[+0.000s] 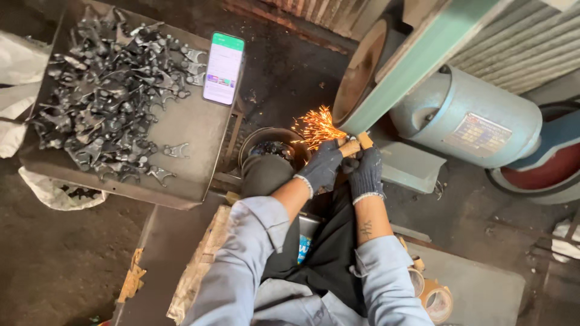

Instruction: The person sits on the floor at a belt grinder and grinds cast metal parts one at a time, holding each piece against the abrasive belt with both hands until sparks fly, then places the finished piece into a bucket and picks the next piece from a tray of parts.

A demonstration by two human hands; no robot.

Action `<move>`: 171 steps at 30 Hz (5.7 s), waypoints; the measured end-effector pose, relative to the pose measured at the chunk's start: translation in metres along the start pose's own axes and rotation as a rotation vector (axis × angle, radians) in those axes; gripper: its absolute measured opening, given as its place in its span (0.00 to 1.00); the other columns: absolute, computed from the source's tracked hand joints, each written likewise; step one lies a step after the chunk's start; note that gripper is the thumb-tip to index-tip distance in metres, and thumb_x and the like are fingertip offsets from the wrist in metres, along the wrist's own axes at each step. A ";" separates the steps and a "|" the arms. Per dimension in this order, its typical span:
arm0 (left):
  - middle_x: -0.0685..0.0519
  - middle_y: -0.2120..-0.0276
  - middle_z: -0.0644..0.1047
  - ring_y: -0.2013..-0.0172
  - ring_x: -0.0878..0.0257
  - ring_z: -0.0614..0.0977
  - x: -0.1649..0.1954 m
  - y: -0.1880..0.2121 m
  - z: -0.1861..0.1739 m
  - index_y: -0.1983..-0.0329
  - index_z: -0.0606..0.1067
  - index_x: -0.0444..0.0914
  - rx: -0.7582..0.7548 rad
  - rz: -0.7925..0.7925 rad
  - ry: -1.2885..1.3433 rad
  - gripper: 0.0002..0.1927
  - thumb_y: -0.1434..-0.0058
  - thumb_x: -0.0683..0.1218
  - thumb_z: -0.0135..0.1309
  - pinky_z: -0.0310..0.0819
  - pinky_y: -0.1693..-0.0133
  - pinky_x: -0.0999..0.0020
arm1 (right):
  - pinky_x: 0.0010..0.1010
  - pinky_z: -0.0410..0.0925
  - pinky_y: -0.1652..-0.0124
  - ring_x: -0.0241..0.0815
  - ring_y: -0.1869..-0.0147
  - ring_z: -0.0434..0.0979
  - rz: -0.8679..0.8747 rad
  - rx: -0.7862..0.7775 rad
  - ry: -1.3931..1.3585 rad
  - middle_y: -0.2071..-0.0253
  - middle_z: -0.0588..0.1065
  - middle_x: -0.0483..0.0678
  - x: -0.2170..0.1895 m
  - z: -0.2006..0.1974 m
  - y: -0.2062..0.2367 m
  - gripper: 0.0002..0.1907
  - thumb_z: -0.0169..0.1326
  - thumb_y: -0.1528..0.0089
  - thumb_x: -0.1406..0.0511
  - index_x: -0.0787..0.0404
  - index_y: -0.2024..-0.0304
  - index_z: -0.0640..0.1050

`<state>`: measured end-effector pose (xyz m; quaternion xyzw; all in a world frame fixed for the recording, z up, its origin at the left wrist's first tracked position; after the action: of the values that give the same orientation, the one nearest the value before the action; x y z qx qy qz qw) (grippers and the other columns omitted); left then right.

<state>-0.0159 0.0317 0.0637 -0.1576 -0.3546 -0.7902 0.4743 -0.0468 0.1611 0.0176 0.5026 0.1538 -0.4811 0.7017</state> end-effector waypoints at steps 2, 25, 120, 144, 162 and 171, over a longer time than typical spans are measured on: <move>0.58 0.67 0.81 0.67 0.71 0.80 0.011 -0.003 0.008 0.59 0.80 0.38 -0.076 0.151 -0.189 0.12 0.35 0.52 0.57 0.73 0.64 0.73 | 0.28 0.60 0.81 0.36 0.79 0.68 -0.090 -0.033 0.092 0.75 0.74 0.43 -0.005 0.004 0.001 0.16 0.55 0.31 0.54 0.59 0.64 0.77; 0.37 0.62 0.73 0.60 0.42 0.75 0.076 0.117 -0.128 0.39 0.69 0.35 0.339 0.767 -0.618 0.24 0.37 0.47 0.56 0.72 0.59 0.50 | 0.27 0.66 0.45 0.36 0.45 0.76 -0.167 -0.372 0.712 0.50 0.79 0.46 0.045 0.092 0.142 0.22 0.53 0.33 0.59 0.63 0.39 0.75; 0.49 0.56 0.82 0.56 0.63 0.80 -0.015 -0.020 -0.057 0.48 0.77 0.31 0.200 0.519 -0.581 0.14 0.28 0.46 0.51 0.74 0.52 0.69 | 0.30 0.71 0.61 0.36 0.60 0.77 -0.124 -0.145 0.181 0.59 0.78 0.48 0.014 0.037 0.027 0.14 0.56 0.31 0.61 0.67 0.54 0.77; 0.40 0.48 0.78 0.46 0.43 0.79 0.013 0.050 -0.022 0.42 0.74 0.36 -0.036 0.318 -1.648 0.26 0.44 0.47 0.62 0.73 0.46 0.52 | 0.31 0.71 0.56 0.39 0.57 0.79 -0.134 -0.050 0.592 0.59 0.81 0.52 -0.003 0.029 0.124 0.21 0.59 0.36 0.62 0.68 0.44 0.79; 0.48 0.50 0.80 0.50 0.60 0.81 0.009 -0.021 -0.042 0.43 0.74 0.30 -0.332 0.323 -0.607 0.20 0.39 0.39 0.56 0.76 0.47 0.64 | 0.24 0.66 0.62 0.30 0.61 0.70 -0.222 -0.180 0.492 0.64 0.75 0.40 -0.019 0.049 0.072 0.19 0.56 0.36 0.59 0.68 0.50 0.77; 0.39 0.46 0.76 0.46 0.44 0.78 0.035 0.088 0.013 0.37 0.69 0.34 -0.016 0.793 -1.299 0.36 0.49 0.43 0.68 0.73 0.45 0.54 | 0.30 0.69 0.49 0.35 0.51 0.75 -0.197 -0.125 0.531 0.53 0.78 0.49 -0.026 0.044 0.143 0.25 0.54 0.34 0.62 0.69 0.37 0.74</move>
<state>0.0409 -0.0076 0.1300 -0.7102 -0.4735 -0.3117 0.4175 0.0475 0.1416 0.1350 0.5491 0.4096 -0.3883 0.6164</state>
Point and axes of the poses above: each hand's wrist, its own y-axis away from the middle knuckle, its own z-axis out of the palm, x = y × z, the point moved 3 cm from there along -y, towards the middle knuckle
